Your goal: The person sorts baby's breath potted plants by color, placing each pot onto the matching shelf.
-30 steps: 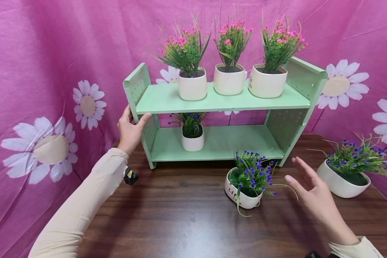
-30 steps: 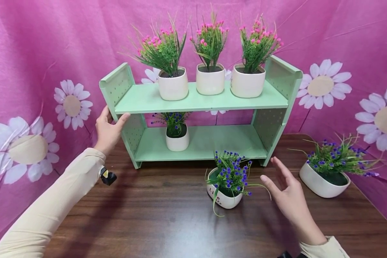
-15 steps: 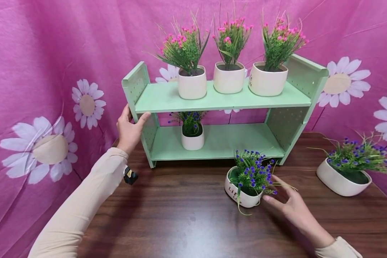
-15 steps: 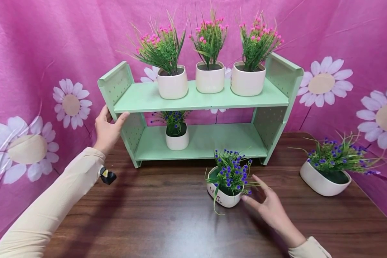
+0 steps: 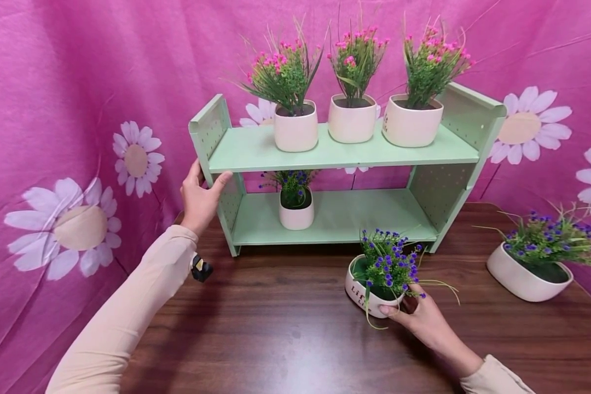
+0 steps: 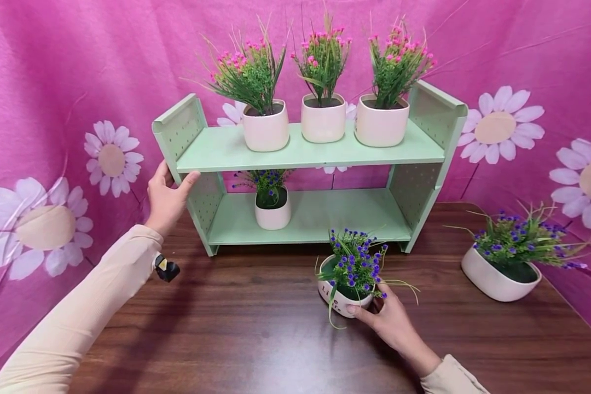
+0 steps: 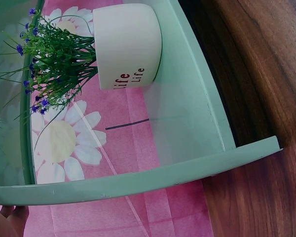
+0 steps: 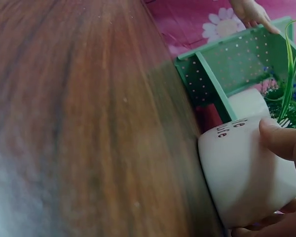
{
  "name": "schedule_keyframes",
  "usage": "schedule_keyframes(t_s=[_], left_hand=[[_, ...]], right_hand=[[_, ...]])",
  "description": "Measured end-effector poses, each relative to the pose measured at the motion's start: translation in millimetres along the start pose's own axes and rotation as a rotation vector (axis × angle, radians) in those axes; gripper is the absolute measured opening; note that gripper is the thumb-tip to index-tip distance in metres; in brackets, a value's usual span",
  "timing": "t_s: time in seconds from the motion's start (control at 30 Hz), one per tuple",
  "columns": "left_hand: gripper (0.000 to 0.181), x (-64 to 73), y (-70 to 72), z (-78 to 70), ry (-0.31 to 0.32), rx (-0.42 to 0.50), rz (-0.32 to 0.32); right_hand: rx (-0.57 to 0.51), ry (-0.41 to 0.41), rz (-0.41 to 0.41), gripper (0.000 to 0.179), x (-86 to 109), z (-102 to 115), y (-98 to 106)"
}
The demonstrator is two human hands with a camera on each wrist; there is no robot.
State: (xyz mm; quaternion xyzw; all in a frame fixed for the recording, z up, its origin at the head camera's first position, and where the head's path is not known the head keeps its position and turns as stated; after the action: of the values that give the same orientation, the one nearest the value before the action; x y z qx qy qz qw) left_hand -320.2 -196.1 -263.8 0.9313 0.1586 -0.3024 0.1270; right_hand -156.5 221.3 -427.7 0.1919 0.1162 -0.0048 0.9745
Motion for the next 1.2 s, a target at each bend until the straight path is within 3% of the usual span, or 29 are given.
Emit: schedule_keyframes(t_s=[0.37, 0.67, 0.83, 1.2], left_hand=[[0.065, -1.0, 1.0, 0.4, 0.004, 0.017, 0.005], [0.064, -1.7, 1.2, -0.1, 0.014, 0.021, 0.008], [0.064, -1.8, 1.2, -1.3, 0.008, 0.023, 0.003], [0.065, -0.2, 0.3, 0.7, 0.015, 0.029, 0.003]], right_hand=[[-0.002, -0.013, -0.049, 0.081, -1.2, 0.5, -0.1], [0.071, -0.023, -0.072, 0.079, -2.4, 11.9, 5.2], [0.050, 0.029, -0.100, 0.073, -11.1, 24.1, 11.3], [0.035, 0.052, -0.192, 0.070, -38.4, 37.5, 16.8]])
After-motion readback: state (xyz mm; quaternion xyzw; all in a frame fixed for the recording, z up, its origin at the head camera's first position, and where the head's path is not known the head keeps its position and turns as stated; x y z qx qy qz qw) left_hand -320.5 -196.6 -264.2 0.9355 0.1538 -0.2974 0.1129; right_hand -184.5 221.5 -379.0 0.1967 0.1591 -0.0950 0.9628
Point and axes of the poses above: each hand's wrist, its own x-axis away from the middle knuckle, its own y-axis out of the back of the hand, z = x × y, the point moved 4 cm from there along -x, towards the middle knuckle, and after that the axes turned 2 degrees about x, right-handed, at the moved point
